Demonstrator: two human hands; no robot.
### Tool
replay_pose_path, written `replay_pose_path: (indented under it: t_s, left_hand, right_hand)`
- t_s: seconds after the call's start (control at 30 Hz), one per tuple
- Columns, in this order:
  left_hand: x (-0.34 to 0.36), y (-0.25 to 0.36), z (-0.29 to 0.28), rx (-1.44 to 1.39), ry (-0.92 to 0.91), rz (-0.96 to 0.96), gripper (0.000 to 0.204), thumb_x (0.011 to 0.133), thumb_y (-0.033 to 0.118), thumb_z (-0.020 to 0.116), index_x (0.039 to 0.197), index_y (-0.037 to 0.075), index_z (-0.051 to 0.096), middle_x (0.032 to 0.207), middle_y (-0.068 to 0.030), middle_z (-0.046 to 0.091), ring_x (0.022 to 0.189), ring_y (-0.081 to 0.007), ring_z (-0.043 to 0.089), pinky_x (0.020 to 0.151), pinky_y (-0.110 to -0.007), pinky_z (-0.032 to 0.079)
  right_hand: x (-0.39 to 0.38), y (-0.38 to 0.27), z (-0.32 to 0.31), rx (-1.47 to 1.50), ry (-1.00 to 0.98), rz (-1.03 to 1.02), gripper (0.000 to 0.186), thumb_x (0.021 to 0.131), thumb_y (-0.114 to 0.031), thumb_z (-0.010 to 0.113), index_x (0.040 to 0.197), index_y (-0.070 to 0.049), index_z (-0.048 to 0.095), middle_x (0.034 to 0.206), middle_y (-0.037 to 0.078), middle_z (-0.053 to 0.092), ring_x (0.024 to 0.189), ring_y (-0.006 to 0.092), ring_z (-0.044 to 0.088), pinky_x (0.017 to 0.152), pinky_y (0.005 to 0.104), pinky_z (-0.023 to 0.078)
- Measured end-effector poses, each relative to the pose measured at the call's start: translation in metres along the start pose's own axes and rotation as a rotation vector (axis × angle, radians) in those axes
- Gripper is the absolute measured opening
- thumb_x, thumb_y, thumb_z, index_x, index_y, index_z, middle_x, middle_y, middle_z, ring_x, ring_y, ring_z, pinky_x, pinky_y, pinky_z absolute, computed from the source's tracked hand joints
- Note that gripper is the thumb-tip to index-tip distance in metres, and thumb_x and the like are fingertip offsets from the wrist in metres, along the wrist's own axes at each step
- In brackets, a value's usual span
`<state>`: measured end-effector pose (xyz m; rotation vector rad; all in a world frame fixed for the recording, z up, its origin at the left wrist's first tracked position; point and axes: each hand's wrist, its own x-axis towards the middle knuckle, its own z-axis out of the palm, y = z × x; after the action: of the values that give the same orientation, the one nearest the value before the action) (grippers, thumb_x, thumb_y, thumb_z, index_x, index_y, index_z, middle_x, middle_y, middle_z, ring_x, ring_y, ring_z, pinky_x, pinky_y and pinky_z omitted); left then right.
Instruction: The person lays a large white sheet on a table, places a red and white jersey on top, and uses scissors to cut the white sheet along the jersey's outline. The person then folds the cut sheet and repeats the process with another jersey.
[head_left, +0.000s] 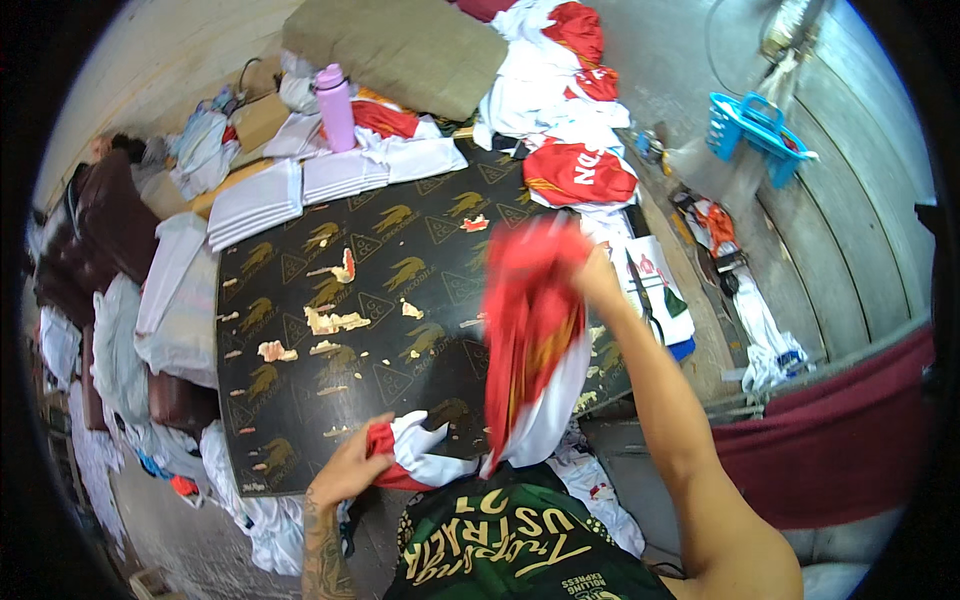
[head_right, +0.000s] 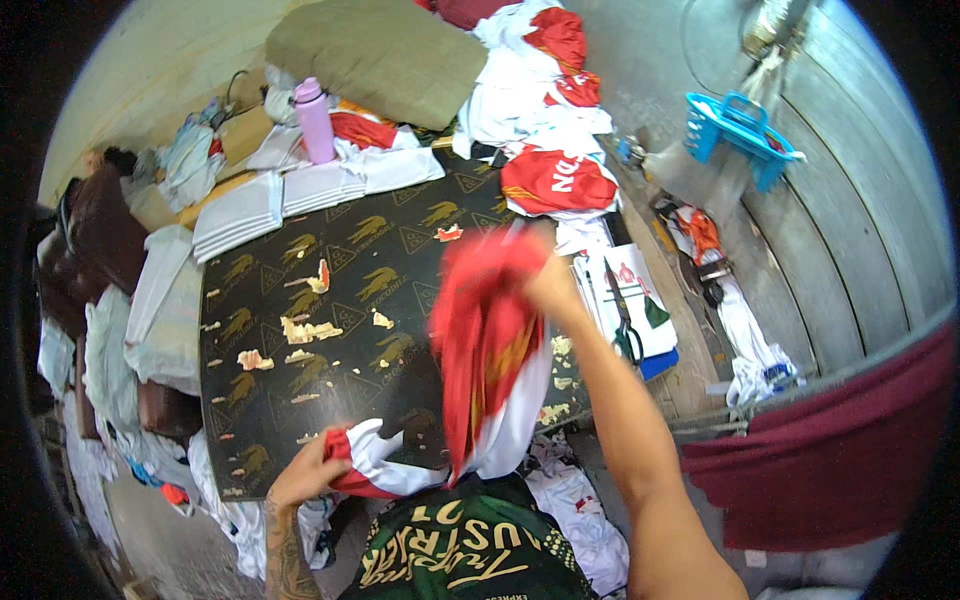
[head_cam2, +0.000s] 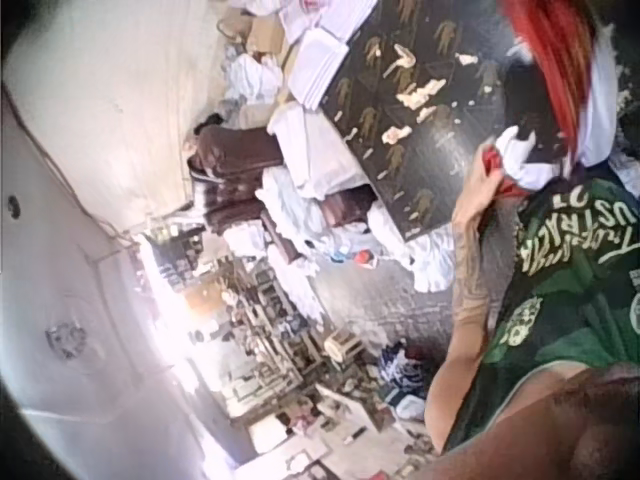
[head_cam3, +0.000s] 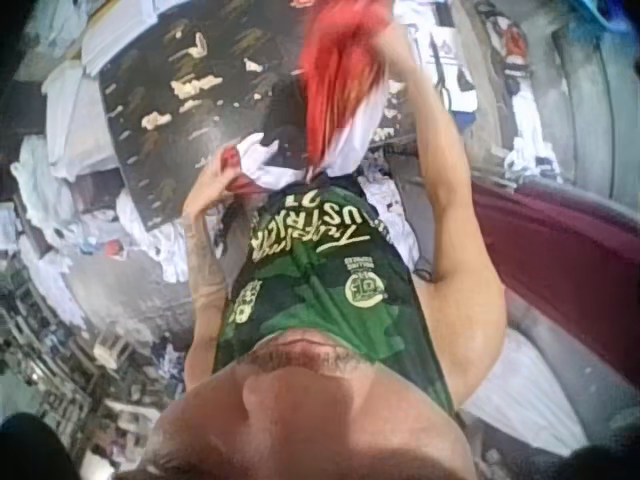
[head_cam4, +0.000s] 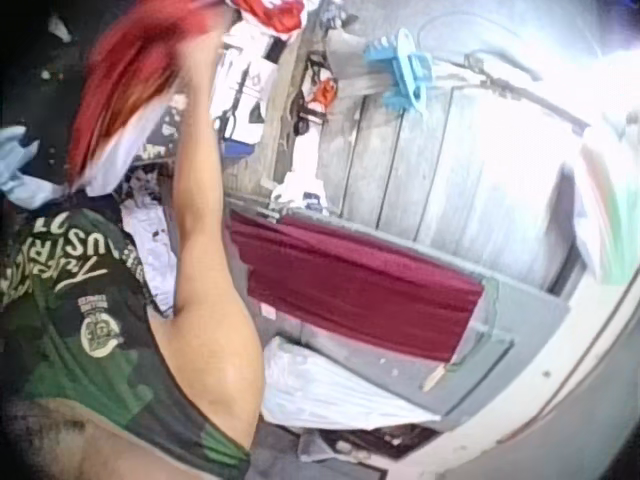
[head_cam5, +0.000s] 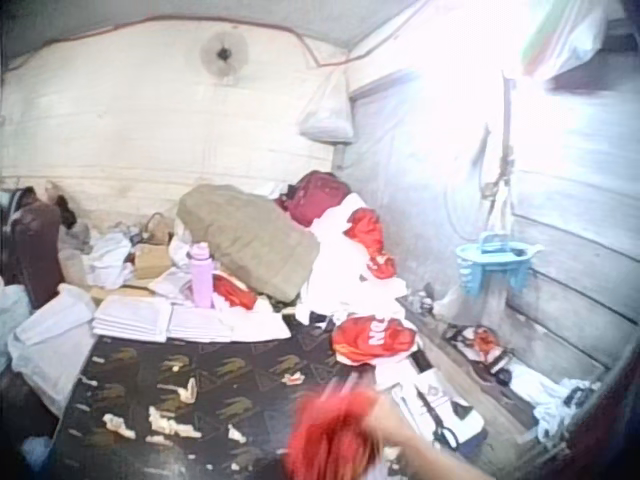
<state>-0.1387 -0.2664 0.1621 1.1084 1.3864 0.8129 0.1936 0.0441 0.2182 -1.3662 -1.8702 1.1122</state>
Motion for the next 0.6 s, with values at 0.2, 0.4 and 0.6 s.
replay_pose_path:
  t_s: [0.2,0.4,0.6]
  left_hand:
    - [-0.008,0.057,-0.012,0.586,0.547,0.358,0.024,0.083,-0.001,0.067,0.105,0.003,0.076,0.099,-0.0196,0.061,0.097,-0.0395,0.063,0.092,-0.048,0.050]
    - [-0.066,0.073,-0.090,0.477,1.314,0.419,0.029,0.091,0.011,0.064,0.120,0.006,0.066,0.115,-0.0148,0.057,0.110,-0.0325,0.056,0.099,-0.048,0.046]
    - [0.090,-0.025,-0.162,0.793,1.058,0.224,0.049,0.097,0.032,0.059,0.141,0.011,0.054,0.141,-0.0183,0.047,0.132,-0.0359,0.045,0.112,-0.052,0.038]
  right_hand:
    - [-0.025,-0.039,0.069,-0.053,0.315,-0.422,0.063,0.092,-0.017,0.077,0.144,-0.004,0.044,0.130,0.024,0.060,0.110,0.0352,0.068,0.098,0.0440,0.054]
    - [-0.215,-0.043,0.224,-0.021,-0.764,-0.459,0.027,0.099,-0.030,0.067,0.105,-0.005,0.074,0.092,0.024,0.073,0.089,0.0430,0.072,0.079,0.0508,0.056]
    - [-0.161,0.015,0.137,0.138,-0.087,-0.341,0.026,0.108,-0.022,0.052,0.095,-0.004,0.064,0.085,0.011,0.063,0.078,0.0272,0.060,0.072,0.0445,0.052]
